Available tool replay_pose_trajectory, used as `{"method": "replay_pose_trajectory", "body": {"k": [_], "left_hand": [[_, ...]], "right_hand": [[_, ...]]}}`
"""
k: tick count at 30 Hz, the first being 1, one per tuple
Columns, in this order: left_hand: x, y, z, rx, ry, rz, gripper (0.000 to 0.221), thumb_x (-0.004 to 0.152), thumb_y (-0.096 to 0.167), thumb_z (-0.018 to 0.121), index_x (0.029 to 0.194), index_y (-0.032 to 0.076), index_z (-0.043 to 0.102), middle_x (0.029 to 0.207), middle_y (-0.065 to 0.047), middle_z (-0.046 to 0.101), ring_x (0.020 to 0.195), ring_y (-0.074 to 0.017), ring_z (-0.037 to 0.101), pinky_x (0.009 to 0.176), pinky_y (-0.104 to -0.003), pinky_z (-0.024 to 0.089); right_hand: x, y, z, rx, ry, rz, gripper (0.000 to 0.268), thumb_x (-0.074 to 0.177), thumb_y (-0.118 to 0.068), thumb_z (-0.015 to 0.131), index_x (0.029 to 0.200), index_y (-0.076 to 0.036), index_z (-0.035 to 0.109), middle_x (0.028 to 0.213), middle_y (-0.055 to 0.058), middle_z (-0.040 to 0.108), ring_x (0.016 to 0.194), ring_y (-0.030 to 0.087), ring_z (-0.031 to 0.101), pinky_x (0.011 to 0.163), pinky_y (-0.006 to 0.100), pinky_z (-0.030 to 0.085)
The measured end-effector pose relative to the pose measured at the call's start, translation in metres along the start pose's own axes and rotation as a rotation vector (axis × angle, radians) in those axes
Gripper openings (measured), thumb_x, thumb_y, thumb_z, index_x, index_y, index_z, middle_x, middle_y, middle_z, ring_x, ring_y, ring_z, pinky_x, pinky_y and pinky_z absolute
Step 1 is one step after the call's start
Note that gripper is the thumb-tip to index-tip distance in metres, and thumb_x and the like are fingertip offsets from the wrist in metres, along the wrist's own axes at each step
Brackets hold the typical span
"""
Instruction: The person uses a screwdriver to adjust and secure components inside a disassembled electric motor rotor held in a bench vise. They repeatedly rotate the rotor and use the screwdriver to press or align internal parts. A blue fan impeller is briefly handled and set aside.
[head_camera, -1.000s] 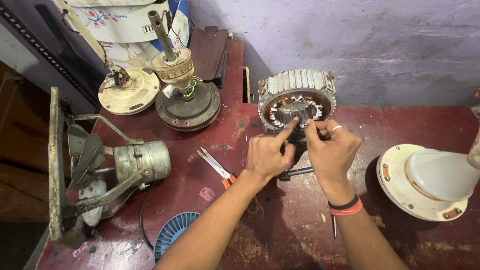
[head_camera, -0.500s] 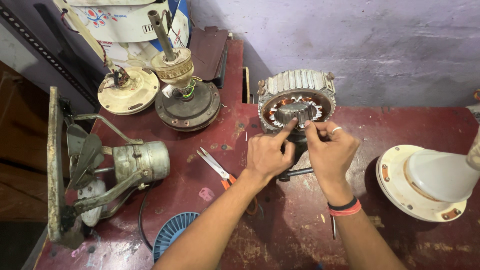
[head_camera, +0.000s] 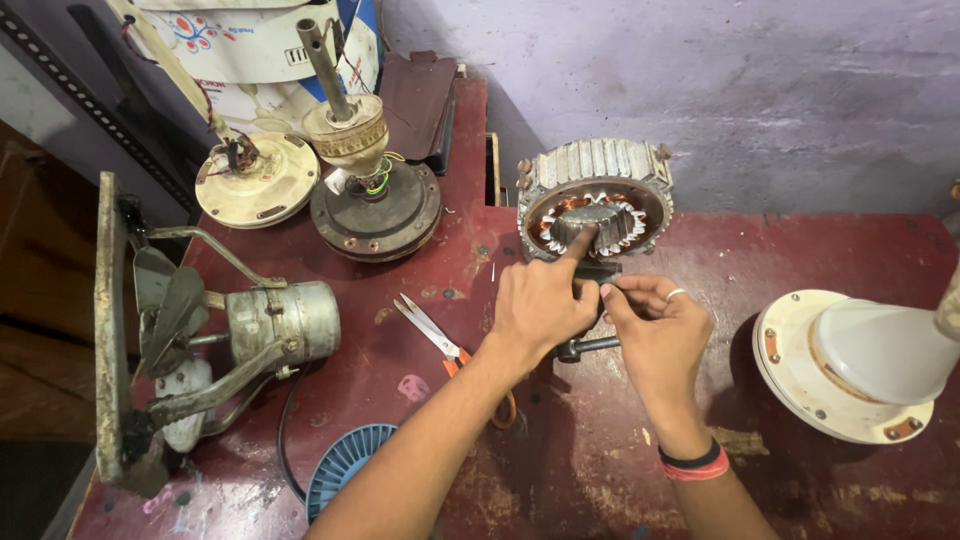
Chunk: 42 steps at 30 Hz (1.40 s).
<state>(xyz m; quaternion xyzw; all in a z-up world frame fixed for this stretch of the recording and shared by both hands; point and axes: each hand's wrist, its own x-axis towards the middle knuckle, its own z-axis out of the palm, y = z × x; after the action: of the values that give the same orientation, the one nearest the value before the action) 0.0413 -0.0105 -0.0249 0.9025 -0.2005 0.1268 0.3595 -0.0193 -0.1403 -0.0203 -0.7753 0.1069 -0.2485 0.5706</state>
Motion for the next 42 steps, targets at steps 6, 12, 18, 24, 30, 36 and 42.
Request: {"method": "replay_pose_trajectory", "body": {"k": [6,12,18,24,30,36,42], "left_hand": [[0.008,0.004,-0.005,0.03,-0.044,-0.036,0.071,0.077,0.032,0.063,0.147,0.019,0.056,0.064,-0.025,0.067,0.063,-0.0446,0.069,0.072,-0.053,0.058],[0.018,0.004,-0.014,-0.002,-0.12,-0.047,0.072,0.076,0.031,0.062,0.147,0.016,0.055,0.079,-0.029,0.07,0.076,-0.0455,0.071,0.08,-0.052,0.057],[0.022,0.006,-0.018,-0.145,-0.229,-0.086,0.081,0.076,0.029,0.064,0.151,0.005,0.044,0.083,-0.03,0.071,0.084,-0.0449,0.071,0.084,-0.05,0.056],[0.022,0.018,-0.028,-0.499,-0.4,-0.306,0.087,0.078,0.02,0.054,0.159,0.007,0.025,0.062,-0.017,0.073,0.059,-0.0293,0.074,0.066,-0.039,0.059],[0.024,0.03,-0.027,-0.552,-0.346,-0.339,0.086,0.08,0.019,0.055,0.161,0.012,0.026,0.057,-0.013,0.068,0.046,-0.0239,0.066,0.051,-0.038,0.056],[0.026,0.029,-0.023,-0.576,-0.323,-0.34,0.079,0.083,0.022,0.057,0.159,0.015,0.034,0.058,-0.01,0.068,0.045,-0.0199,0.065,0.05,-0.036,0.055],[0.031,0.03,-0.02,-0.711,-0.42,-0.425,0.081,0.084,0.014,0.052,0.16,0.016,0.024,0.064,-0.01,0.071,0.043,-0.0168,0.063,0.043,-0.033,0.052]], "right_hand": [[0.009,-0.001,0.001,-0.107,0.043,-0.161,0.014,0.092,-0.005,0.077,0.103,0.004,0.077,0.084,0.007,0.077,0.071,0.007,0.068,0.063,0.022,0.053],[0.018,-0.009,0.003,-0.197,0.056,-0.267,0.016,0.094,-0.007,0.076,0.107,0.002,0.077,0.084,0.009,0.077,0.068,0.009,0.068,0.061,0.024,0.053],[0.017,-0.008,0.008,-0.205,0.092,-0.346,0.015,0.095,-0.006,0.077,0.107,0.002,0.077,0.085,0.01,0.076,0.07,0.009,0.069,0.063,0.024,0.053],[0.019,-0.003,0.013,-0.134,0.112,-0.274,0.014,0.095,-0.005,0.077,0.106,0.003,0.076,0.084,0.009,0.076,0.07,0.007,0.067,0.062,0.022,0.052],[0.028,0.002,0.014,-0.01,0.112,-0.24,0.013,0.094,-0.002,0.079,0.1,0.005,0.07,0.085,0.006,0.074,0.073,0.005,0.064,0.064,0.019,0.051],[0.037,0.003,0.007,0.047,0.025,-0.185,0.016,0.091,0.0,0.08,0.093,0.002,0.064,0.081,0.003,0.071,0.07,0.004,0.062,0.062,0.018,0.049],[0.041,-0.003,0.002,0.012,0.012,-0.165,0.017,0.091,-0.001,0.081,0.091,0.001,0.065,0.078,0.003,0.07,0.067,0.003,0.06,0.059,0.018,0.046]]}}
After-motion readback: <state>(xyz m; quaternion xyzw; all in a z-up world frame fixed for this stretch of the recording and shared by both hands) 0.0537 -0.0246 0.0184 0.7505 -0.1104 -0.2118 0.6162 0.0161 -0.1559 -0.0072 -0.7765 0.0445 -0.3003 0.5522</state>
